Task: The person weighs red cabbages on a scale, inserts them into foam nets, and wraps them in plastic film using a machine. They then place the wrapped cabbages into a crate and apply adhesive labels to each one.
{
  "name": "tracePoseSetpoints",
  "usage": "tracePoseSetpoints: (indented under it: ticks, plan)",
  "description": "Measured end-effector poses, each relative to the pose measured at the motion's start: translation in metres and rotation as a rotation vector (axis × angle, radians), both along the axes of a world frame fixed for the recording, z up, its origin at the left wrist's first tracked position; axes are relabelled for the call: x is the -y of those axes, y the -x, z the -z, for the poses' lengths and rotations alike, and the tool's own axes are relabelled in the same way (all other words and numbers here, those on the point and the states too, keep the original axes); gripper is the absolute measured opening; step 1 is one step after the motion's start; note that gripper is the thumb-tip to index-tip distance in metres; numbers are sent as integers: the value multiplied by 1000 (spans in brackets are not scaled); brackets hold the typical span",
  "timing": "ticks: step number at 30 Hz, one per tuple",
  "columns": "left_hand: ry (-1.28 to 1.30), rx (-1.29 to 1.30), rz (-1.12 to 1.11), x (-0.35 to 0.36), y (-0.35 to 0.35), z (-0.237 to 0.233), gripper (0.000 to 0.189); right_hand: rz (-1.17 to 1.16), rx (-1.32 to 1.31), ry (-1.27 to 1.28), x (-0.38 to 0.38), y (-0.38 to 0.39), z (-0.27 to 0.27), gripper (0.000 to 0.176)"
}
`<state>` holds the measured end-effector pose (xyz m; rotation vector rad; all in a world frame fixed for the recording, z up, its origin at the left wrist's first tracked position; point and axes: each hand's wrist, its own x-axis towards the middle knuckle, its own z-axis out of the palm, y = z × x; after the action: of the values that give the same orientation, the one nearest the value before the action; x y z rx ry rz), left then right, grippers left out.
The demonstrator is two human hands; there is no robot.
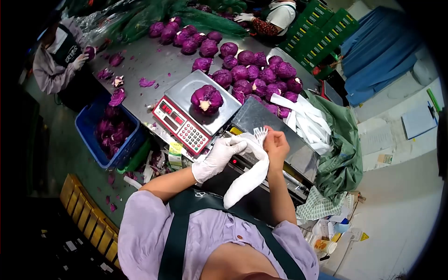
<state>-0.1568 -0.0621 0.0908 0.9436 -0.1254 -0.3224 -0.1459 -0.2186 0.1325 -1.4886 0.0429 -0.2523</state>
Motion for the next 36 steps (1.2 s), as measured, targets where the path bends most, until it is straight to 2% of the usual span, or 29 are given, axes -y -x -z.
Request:
tracePoseSetpoints:
  ticks: [2, 4, 5, 6, 9, 11, 12, 14, 15, 17, 18, 19, 20, 21, 22, 24, 25, 26, 28, 30, 32, 33, 34, 35, 36]
  plan:
    - [-38, -76, 30, -7, 6, -2, 16, -79, -102, -174, -6, -8, -1, 10]
    - [-12, -64, 6, -11, 7, 0, 19, -214, -172, -42, -13, -14, 13, 14]
    - [-81, -50, -26, -14, 6, 0, 23, -381, -129, 0, -16, -13, 22, 22]
    - [-150, -36, -58, -17, 4, -2, 28, -522, -265, -22, -22, -6, 8, 30]
    - [-260, -1, -82, -31, 1, -7, 31, -593, -289, -40, -29, -17, 4, 28]
    - [-353, -37, -98, -38, -2, -8, 32, -447, -115, 250, -23, -30, 11, 20]
    - [-449, -19, -119, -43, -3, -9, 31, -453, -111, 247, -27, -33, 10, 20]
    - [-702, 141, -176, -50, -11, 2, 28, -74, 90, 402, -33, -40, 7, 13]
    - [-589, 163, -205, -51, -13, 7, 26, -20, 163, 334, -35, -45, 11, 11]
    - [-400, 226, -268, -55, -18, 13, 20, 13, 118, 262, -41, -49, 15, 11]
    - [-276, 335, -411, -53, -22, 17, 18, 51, 74, 189, -45, -50, 18, 12]
    - [-168, 235, -366, -58, -26, 21, 17, -3, 51, 141, -51, -48, 20, 12]
    - [-60, 133, -317, -62, -30, 24, 15, -101, -78, 17, -55, -43, 19, 11]
    - [219, -38, -313, -59, -30, 7, 13, -161, -152, -110, -59, -44, 25, 13]
    - [281, -95, -257, -63, -34, 5, 13, -214, -228, -237, -62, -42, 31, 14]
    - [390, -223, -287, -60, -37, -5, 13, -196, -319, -545, -72, -41, 31, 17]
    - [424, -216, -226, -64, -38, 0, 14, -255, -361, -591, -70, -40, 26, 19]
    - [384, -226, -193, -64, -40, -1, 12, -266, -406, -575, -69, -41, 24, 18]
    - [198, -131, 53, -74, -43, -1, 18, -286, -495, -618, -65, -41, 13, 19]
    - [107, -22, 256, -84, -32, -9, 36, -321, -502, -630, -52, -46, 8, 19]
    - [-121, -4, 321, -88, -34, -1, 33, -374, -500, -750, -40, -55, 2, 16]
    - [-386, 12, 257, -90, -40, 4, 27, -384, -529, -650, -36, -55, 2, 20]
    - [-508, -48, 143, -91, -42, 6, 18, -396, -559, -551, -33, -54, 4, 25]
    - [-316, 15, 58, -97, -45, 9, 16, -391, -560, -554, -33, -49, 4, 25]
    - [-123, 77, -32, -102, -47, 8, 14, -563, -473, -173, -36, -43, 3, 30]
